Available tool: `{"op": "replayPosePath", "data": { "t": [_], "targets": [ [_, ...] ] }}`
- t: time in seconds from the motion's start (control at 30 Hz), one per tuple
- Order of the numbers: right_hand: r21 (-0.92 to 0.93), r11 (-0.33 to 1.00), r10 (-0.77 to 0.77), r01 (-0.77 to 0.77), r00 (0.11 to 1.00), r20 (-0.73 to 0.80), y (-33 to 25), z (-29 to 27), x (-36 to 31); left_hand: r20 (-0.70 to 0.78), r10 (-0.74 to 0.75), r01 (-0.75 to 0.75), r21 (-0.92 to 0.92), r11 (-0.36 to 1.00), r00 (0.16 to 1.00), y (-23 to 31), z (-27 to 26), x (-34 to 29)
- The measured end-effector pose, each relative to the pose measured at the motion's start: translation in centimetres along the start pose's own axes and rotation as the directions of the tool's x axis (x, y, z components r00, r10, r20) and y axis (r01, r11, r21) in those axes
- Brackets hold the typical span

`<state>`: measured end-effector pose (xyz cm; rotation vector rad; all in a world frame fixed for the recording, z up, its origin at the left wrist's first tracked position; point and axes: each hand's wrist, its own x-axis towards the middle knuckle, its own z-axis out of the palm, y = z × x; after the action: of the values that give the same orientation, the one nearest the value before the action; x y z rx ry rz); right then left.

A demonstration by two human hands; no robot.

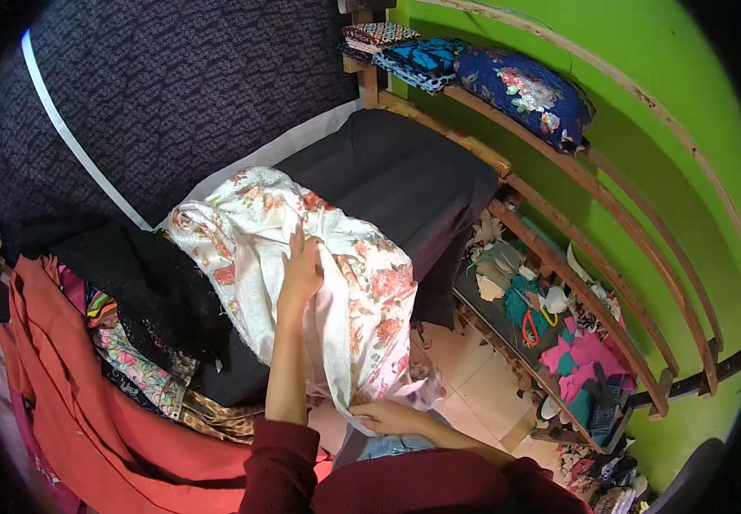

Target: Folding a large floral print fabric and placing it on a storage shelf.

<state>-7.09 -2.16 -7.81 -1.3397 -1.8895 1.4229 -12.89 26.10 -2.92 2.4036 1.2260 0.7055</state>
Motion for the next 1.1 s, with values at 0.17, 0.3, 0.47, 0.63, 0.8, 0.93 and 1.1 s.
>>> {"op": "replayPosePath", "data": {
  "t": [0.17, 0.3, 0.47, 0.63, 0.8, 0.93, 1.1],
  "targets": [
    [-0.057, 0.998, -0.014, 0.018, 0.998, 0.063, 1.0, 1.3, 2.0, 0.111, -0.381, 0.396, -0.342, 0.852, 0.918, 7.5, -4.2, -8.3],
    [-0.161, 0.987, 0.032, 0.023, 0.943, 0.332, 0.8, 1.6, 3.8, -0.318, -0.128, 0.162, 0.081, 0.983, 0.939, 5.1, -0.5, -12.1],
    [-0.226, 0.953, -0.097, 0.204, 0.907, 0.411, 1.2, 0.1, 3.7, -0.001, -0.342, 0.274, -0.599, 0.753, 0.940, 0.6, -0.1, -13.1],
    [-0.121, 0.991, -0.020, 0.058, 0.955, 0.296, 3.8, -4.6, 1.8, -0.100, -0.606, 0.103, -0.951, 0.291, 0.789, 2.4, -6.8, -16.2],
    [0.166, 0.979, 0.147, -0.116, 0.971, -0.189, 8.7, -11.5, -1.8, -0.178, -0.411, 0.335, -0.345, 0.877, 0.894, -1.2, -4.9, -21.1],
    [0.169, 0.984, 0.148, -0.050, 0.758, -0.635, 7.7, -16.0, -2.5, 0.073, -0.559, 0.562, -0.192, 0.805, 0.826, 0.0, -4.9, -22.7],
    [0.025, 1.000, 0.011, 0.015, 0.608, -0.794, 1.2, -16.7, 0.6, -0.288, -0.464, 0.426, -0.188, 0.885, 0.837, 1.5, -6.6, -20.5]
  ]
}}
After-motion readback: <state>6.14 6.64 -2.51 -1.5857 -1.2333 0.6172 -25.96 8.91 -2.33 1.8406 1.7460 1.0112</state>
